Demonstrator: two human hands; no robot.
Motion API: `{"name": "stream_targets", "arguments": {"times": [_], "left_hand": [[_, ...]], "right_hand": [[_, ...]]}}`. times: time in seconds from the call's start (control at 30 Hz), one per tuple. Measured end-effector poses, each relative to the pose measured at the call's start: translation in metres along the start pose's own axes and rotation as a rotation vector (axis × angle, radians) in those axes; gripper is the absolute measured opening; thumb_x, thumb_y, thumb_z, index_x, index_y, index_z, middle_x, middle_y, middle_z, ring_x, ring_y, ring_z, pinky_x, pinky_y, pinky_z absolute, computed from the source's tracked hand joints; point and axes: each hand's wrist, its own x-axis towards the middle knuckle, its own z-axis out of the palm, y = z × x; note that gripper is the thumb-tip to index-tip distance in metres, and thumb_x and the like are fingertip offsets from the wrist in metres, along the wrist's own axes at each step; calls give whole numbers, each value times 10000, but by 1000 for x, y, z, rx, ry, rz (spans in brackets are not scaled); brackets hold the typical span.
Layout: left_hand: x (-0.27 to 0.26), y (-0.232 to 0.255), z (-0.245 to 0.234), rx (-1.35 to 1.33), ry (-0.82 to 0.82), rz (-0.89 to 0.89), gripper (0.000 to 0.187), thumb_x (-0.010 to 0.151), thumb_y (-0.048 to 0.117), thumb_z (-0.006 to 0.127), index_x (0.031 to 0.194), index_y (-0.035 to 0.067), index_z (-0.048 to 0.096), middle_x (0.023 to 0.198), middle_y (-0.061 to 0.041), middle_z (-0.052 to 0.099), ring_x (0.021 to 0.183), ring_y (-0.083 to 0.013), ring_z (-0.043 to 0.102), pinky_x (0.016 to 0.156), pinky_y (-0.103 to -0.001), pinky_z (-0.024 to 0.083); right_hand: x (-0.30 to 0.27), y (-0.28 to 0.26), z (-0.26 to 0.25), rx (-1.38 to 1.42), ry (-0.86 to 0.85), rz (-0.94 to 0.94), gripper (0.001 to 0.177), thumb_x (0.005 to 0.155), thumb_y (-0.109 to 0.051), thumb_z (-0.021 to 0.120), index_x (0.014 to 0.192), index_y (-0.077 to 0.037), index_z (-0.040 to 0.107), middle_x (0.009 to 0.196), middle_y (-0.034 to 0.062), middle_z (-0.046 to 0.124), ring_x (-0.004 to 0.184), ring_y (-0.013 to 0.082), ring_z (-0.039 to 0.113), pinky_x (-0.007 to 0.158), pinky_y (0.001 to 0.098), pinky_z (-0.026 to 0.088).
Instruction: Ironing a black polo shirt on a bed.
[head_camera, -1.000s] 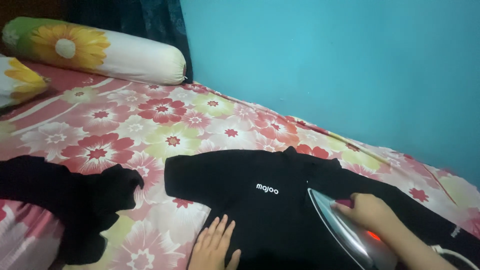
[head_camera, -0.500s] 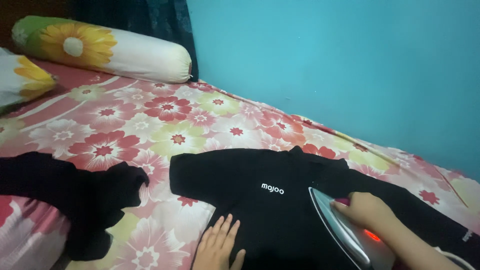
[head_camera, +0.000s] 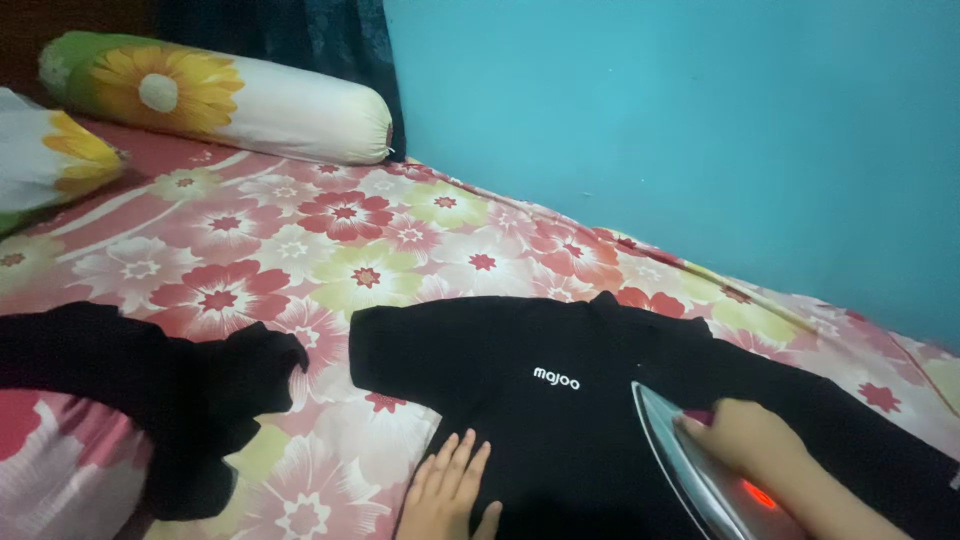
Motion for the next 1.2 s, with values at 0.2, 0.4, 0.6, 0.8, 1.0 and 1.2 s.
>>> {"name": "stream_targets", "arguments": {"times": [0.2, 0.4, 0.6, 0.8, 1.0, 1.2], "left_hand": [[-4, -1, 6, -11, -51, -18, 775, 965, 528, 549, 1608, 201, 264, 1691, -118, 178, 1555, -285, 93, 1226, -519, 93], [-9, 0, -2, -13, 16, 12, 749, 981, 523, 547, 1581, 168, 273, 1661, -126, 201, 1557, -293, 104, 1229, -518, 110], [-5, 2, -3, -4, -35, 3, 775, 981, 528, 526, 1628, 192, 265, 1715, -124, 177, 1552, -294, 88, 1222, -514, 102], [-6, 4, -2, -15, -22, -6, 739, 981, 529, 498, 1600, 186, 284, 1687, -118, 197, 1551, -285, 105, 1224, -517, 105], [-10, -3, 14, -55, 138, 58, 680, 1003, 518, 461, 1571, 163, 344, 1652, -137, 266, 1547, -308, 169, 1209, -528, 132], [5, -17, 32, 50, 135, 58, 732, 974, 543, 457, 1599, 182, 337, 1693, -133, 252, 1524, -322, 156, 1188, -528, 135]], "right_hand": [[8, -3, -5, 3, 1, 64, 696, 886, -710, 567, 1042, -80, 819, 1061, 200, 799, 1040, 354, 775, 947, 449, 604], [21, -14, -8, 47, 24, 57, 693, 895, -674, 567, 1023, -43, 822, 1058, 203, 800, 1035, 366, 771, 934, 467, 606], [-8, -4, -6, 1, -54, 35, 731, 891, -721, 544, 1037, -52, 800, 1045, 206, 800, 1028, 344, 786, 941, 438, 611], [3, -5, -9, 18, 17, 68, 697, 893, -686, 565, 1037, -52, 816, 1065, 210, 790, 1045, 362, 762, 936, 447, 598], [9, -12, -19, 74, -70, 87, 681, 901, -668, 570, 1010, -46, 823, 1033, 195, 796, 1005, 339, 779, 911, 441, 610], [-30, 13, -8, -60, -18, -4, 703, 891, -716, 538, 995, -69, 793, 1015, 183, 793, 997, 328, 770, 921, 437, 609]]}}
